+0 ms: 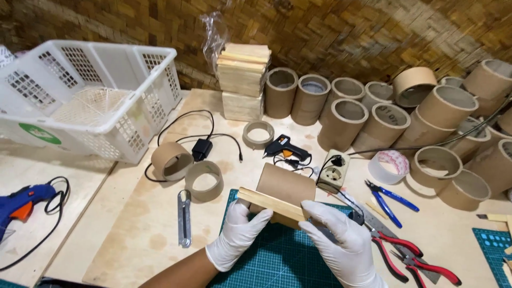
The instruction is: Assembling a structure by gluing wooden sticks to cardboard tubes and trimming them with pliers.
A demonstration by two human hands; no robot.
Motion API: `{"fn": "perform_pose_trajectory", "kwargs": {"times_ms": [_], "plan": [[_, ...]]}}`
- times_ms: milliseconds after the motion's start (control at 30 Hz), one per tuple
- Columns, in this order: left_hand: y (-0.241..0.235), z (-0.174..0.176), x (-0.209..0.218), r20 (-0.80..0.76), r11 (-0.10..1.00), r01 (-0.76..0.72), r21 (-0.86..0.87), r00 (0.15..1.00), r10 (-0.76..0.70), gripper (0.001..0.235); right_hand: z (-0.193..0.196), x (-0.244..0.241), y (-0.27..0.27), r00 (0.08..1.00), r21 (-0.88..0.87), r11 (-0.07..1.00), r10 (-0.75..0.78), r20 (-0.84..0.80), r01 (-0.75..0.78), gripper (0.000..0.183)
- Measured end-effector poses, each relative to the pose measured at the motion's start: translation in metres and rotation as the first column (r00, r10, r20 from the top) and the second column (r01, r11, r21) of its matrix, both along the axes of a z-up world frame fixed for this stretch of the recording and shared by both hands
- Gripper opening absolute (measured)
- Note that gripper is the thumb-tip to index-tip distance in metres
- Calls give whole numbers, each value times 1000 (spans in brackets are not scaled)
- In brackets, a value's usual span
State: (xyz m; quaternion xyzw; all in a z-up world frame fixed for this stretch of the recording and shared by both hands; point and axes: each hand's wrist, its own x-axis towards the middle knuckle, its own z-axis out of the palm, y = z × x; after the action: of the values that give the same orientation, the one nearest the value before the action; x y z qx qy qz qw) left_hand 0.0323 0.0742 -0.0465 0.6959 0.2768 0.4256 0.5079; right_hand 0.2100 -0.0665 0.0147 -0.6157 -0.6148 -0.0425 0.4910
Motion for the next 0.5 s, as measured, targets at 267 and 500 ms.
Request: {"fn": "perform_pose_trajectory", "kwargs": {"times_ms": [267, 500], "plan": [[-10, 3, 3, 39, 987, 3, -162, 999, 3, 24, -12, -10, 3, 994, 118, 993, 17, 112, -31, 37], [-15, 3, 3, -1, 980, 28, -196, 1000, -28, 30, -23, -6, 0, 998, 104, 995, -8, 61, 1, 40]]}}
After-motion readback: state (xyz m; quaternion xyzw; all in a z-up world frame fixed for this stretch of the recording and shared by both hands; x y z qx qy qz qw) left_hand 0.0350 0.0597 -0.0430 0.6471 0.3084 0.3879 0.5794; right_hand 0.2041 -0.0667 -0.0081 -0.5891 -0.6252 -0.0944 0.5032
